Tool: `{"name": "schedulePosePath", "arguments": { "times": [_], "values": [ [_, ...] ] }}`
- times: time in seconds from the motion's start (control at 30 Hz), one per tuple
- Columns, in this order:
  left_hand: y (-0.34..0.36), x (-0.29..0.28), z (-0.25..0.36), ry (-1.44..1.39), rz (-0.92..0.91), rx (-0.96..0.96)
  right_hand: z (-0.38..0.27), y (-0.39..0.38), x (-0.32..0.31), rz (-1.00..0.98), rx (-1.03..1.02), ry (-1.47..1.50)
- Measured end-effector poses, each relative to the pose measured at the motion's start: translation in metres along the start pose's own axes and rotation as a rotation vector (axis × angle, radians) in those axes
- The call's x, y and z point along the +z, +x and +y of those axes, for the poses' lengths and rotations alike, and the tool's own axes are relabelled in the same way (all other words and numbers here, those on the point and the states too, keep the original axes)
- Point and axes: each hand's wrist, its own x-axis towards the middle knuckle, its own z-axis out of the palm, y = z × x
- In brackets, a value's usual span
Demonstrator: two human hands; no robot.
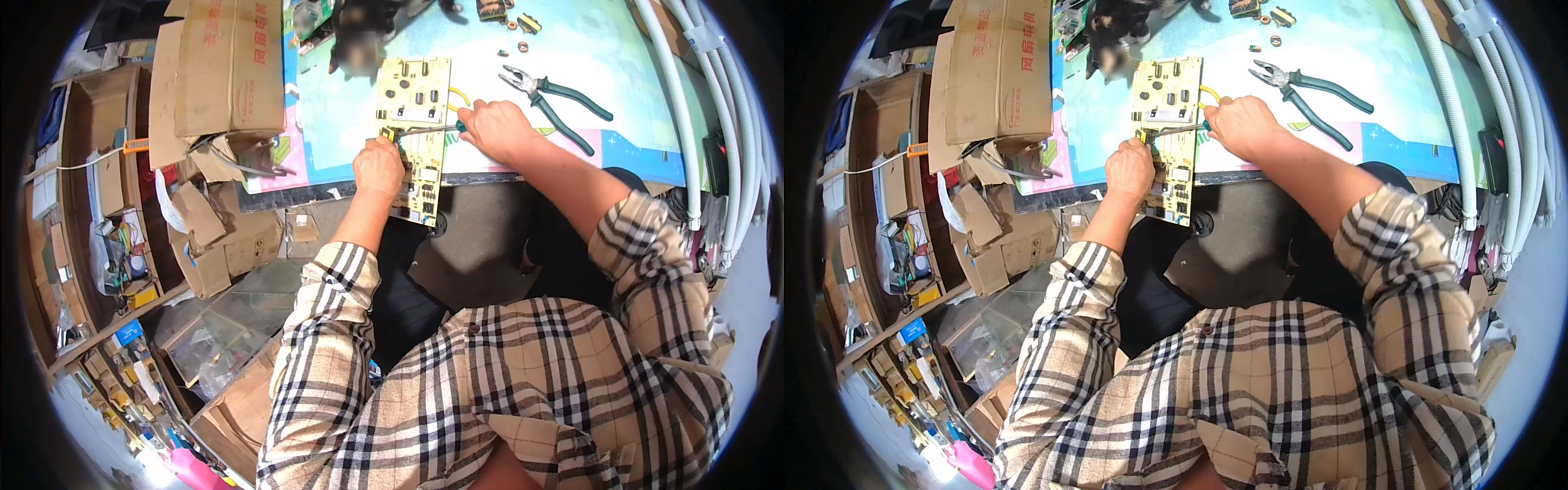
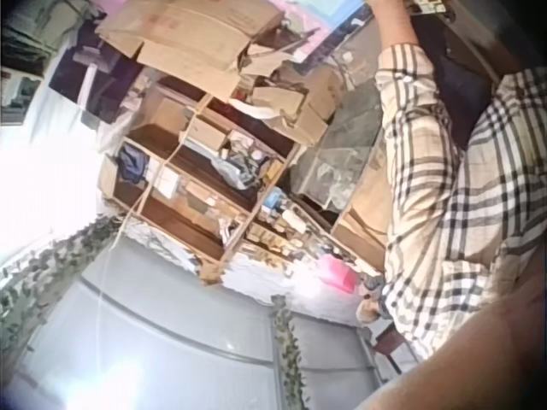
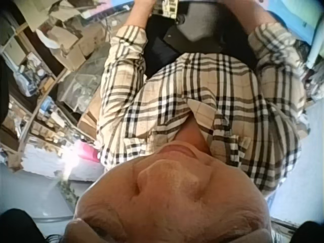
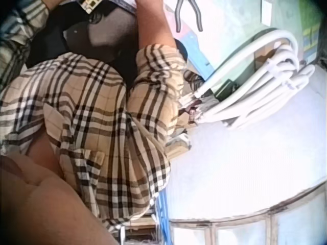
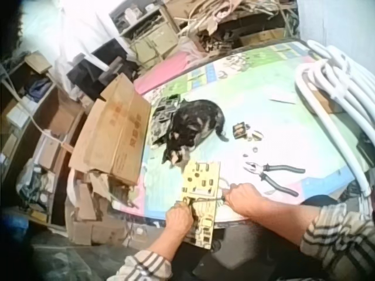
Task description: The person uses a screwdriver to remove and reinsert screws on a circuit board while seated at a cluttered workbench. A cat is present on the table and briefly interacts with the person.
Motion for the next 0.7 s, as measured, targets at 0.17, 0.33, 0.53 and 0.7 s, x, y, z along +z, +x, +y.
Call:
{"name": "schedulePosePath", "arguments": {
  "times": [0.17,0.33,0.53,0.7],
  "values": [
    [-0.004,0.003,0.001,-0.091,0.015,-0.071,0.022,0.036,-0.016,0.011,-0.245,-0.109],
    [-0.004,-0.012,0.009,-0.21,0.041,-0.122,0.022,0.067,-0.052,-0.074,-0.389,-0.372],
    [-0.005,0.012,0.021,-0.234,0.235,-0.221,0.008,0.036,-0.056,-0.106,-0.259,-0.146],
    [-0.015,-0.001,0.023,-0.416,0.186,-0.276,-0.028,0.006,-0.062,-0.198,-0.162,-0.119]
  ]
}}
